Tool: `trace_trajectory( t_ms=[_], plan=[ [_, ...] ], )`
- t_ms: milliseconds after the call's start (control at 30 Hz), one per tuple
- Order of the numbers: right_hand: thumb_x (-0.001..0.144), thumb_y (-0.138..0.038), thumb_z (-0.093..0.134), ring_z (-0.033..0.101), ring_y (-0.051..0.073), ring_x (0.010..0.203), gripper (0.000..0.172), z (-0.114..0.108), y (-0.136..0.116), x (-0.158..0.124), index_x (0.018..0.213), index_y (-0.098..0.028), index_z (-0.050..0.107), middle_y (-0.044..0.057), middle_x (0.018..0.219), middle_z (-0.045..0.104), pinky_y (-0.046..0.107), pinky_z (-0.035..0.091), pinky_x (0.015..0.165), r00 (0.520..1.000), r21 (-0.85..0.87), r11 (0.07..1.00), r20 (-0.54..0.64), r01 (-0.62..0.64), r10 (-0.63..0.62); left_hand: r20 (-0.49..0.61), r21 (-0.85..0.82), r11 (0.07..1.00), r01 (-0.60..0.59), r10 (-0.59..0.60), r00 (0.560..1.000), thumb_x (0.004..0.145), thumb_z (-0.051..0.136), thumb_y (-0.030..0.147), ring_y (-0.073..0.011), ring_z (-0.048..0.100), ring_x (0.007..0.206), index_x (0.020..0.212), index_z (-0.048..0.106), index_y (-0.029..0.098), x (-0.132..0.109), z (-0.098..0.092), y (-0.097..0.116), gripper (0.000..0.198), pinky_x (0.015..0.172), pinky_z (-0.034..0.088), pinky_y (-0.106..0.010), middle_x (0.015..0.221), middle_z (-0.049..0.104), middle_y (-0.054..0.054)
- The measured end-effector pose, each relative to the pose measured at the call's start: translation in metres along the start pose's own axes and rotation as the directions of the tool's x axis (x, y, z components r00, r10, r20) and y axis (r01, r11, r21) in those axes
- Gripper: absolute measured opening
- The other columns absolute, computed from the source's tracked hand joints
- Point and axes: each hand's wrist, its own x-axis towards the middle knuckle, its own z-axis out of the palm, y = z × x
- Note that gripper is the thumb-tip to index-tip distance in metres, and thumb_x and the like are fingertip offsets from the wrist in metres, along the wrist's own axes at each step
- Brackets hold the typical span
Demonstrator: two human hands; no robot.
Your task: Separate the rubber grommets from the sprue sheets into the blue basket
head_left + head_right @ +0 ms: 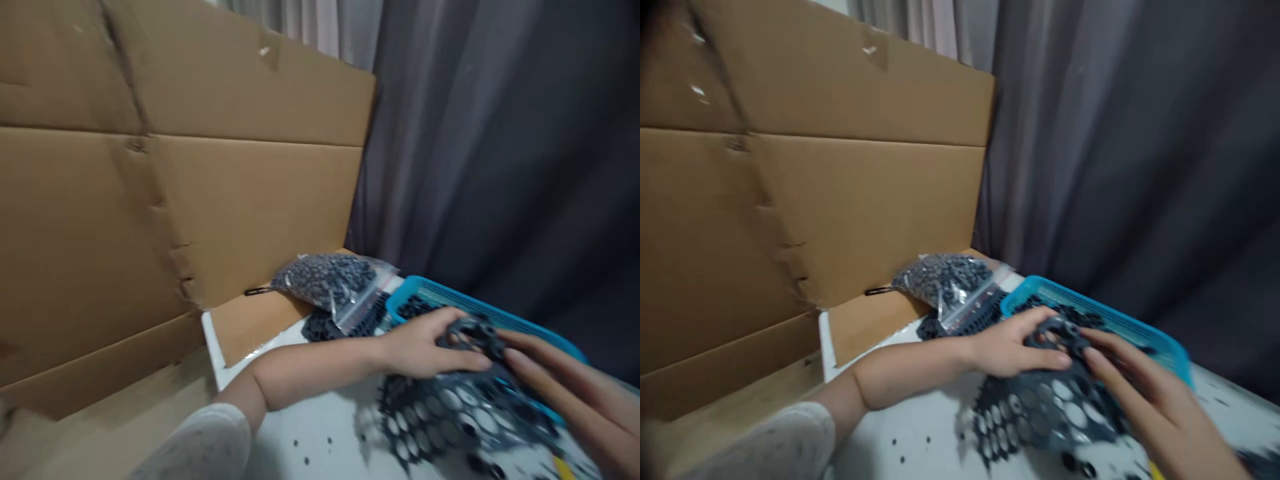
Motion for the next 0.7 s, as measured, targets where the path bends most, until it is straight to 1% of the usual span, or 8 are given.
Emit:
trace_trajectory(
  t_ms=[67, 133, 200, 367, 433, 500, 600, 700],
  plan=[
    [0.075, -0.056, 0.054, 0.062, 0.03, 0.097, 0.038, -0.009, -0.031, 0.004, 0.103, -0.032, 0.064, 0.01, 0.106, 0.067, 0.043, 0.052, 0.081, 0.984, 0.121, 0.985, 0.142, -0.121, 0.104, 0.0, 0.003, 0.999, -0.044, 0.044, 0.999, 0.072, 0.065, 0.035, -0.0161, 0.053, 0.083, 0.1, 0.055, 0.017, -0.001, -0.002, 0.005, 0.035, 0.083, 0.041, -0.031, 0.087, 0.054, -0.002],
    [0.076, -0.052, 0.056, 0.062, 0.028, 0.094, 0.041, -0.013, -0.051, 0.005, 0.108, -0.027, 0.061, 0.01, 0.107, 0.066, 0.044, 0.05, 0.083, 0.99, 0.191, 0.975, 0.104, -0.114, 0.096, 0.013, -0.026, 0.997, -0.067, 0.068, 0.998, 0.073, 0.064, 0.029, -0.0158, 0.052, 0.085, 0.098, 0.055, 0.017, -0.001, -0.003, 0.008, 0.029, 0.083, 0.041, -0.029, 0.09, 0.056, -0.003],
    [0.08, -0.045, 0.055, 0.061, 0.025, 0.095, 0.038, -0.015, -0.063, 0.003, 0.111, -0.024, 0.059, 0.009, 0.108, 0.065, 0.041, 0.048, 0.085, 0.995, 0.207, 0.976, 0.077, -0.074, 0.06, 0.03, -0.062, 0.998, -0.013, 0.015, 0.999, 0.076, 0.06, 0.03, -0.0142, 0.052, 0.076, 0.093, 0.056, 0.016, -0.001, -0.003, 0.01, 0.022, 0.076, 0.042, -0.028, 0.082, 0.056, -0.002],
    [0.086, -0.032, 0.051, 0.057, 0.022, 0.096, 0.022, -0.022, -0.079, -0.006, 0.103, -0.022, 0.058, 0.007, 0.106, 0.062, 0.038, 0.043, 0.085, 0.996, 0.075, 0.995, -0.066, 0.069, -0.064, 0.062, -0.044, 0.999, -0.005, 0.008, 0.998, 0.079, 0.058, 0.032, -0.013, 0.051, 0.071, 0.087, 0.057, 0.014, -0.002, -0.002, 0.01, 0.02, 0.069, 0.04, -0.026, 0.077, 0.057, -0.002],
    [0.085, -0.03, 0.052, 0.055, 0.022, 0.093, 0.015, -0.025, -0.086, -0.008, 0.094, -0.021, 0.058, 0.007, 0.097, 0.062, 0.037, 0.042, 0.082, 0.984, -0.035, 0.989, -0.105, 0.142, -0.145, 0.047, 0.042, 0.998, -0.05, 0.048, 0.998, 0.08, 0.056, 0.032, -0.0134, 0.05, 0.071, 0.086, 0.057, 0.015, -0.003, -0.002, 0.011, 0.018, 0.069, 0.04, -0.026, 0.078, 0.057, -0.002],
    [0.083, -0.032, 0.055, 0.054, 0.021, 0.085, 0.013, -0.028, -0.093, -0.01, 0.086, -0.02, 0.055, 0.006, 0.086, 0.06, 0.035, 0.04, 0.076, 0.98, -0.163, 0.969, -0.036, 0.187, -0.195, 0.029, 0.202, 0.974, -0.106, 0.102, 0.994, 0.082, 0.053, 0.03, -0.014, 0.049, 0.072, 0.082, 0.057, 0.015, -0.005, -0.002, 0.013, 0.016, 0.067, 0.038, -0.026, 0.077, 0.057, -0.001],
    [0.082, -0.037, 0.056, 0.05, 0.019, 0.072, 0.019, -0.03, -0.099, -0.011, 0.078, -0.019, 0.049, 0.004, 0.075, 0.057, 0.033, 0.036, 0.068, 0.982, -0.305, 0.937, 0.133, 0.168, -0.133, 0.087, 0.498, 0.844, -0.201, 0.182, 0.979, 0.081, 0.051, 0.027, -0.0137, 0.045, 0.065, 0.069, 0.055, 0.016, -0.008, -0.002, 0.018, 0.017, 0.061, 0.033, -0.025, 0.067, 0.053, 0.001],
    [0.084, -0.036, 0.052, 0.046, 0.015, 0.062, 0.023, -0.028, -0.099, -0.012, 0.07, -0.02, 0.044, 0.001, 0.066, 0.054, 0.029, 0.031, 0.061, 0.969, -0.323, 0.938, 0.245, 0.127, -0.047, 0.174, 0.627, 0.73, -0.272, 0.21, 0.962, 0.08, 0.05, 0.023, -0.013, 0.043, 0.06, 0.065, 0.053, 0.017, -0.012, -0.001, 0.021, 0.016, 0.058, 0.03, -0.026, 0.062, 0.053, 0.002]
  ],
)
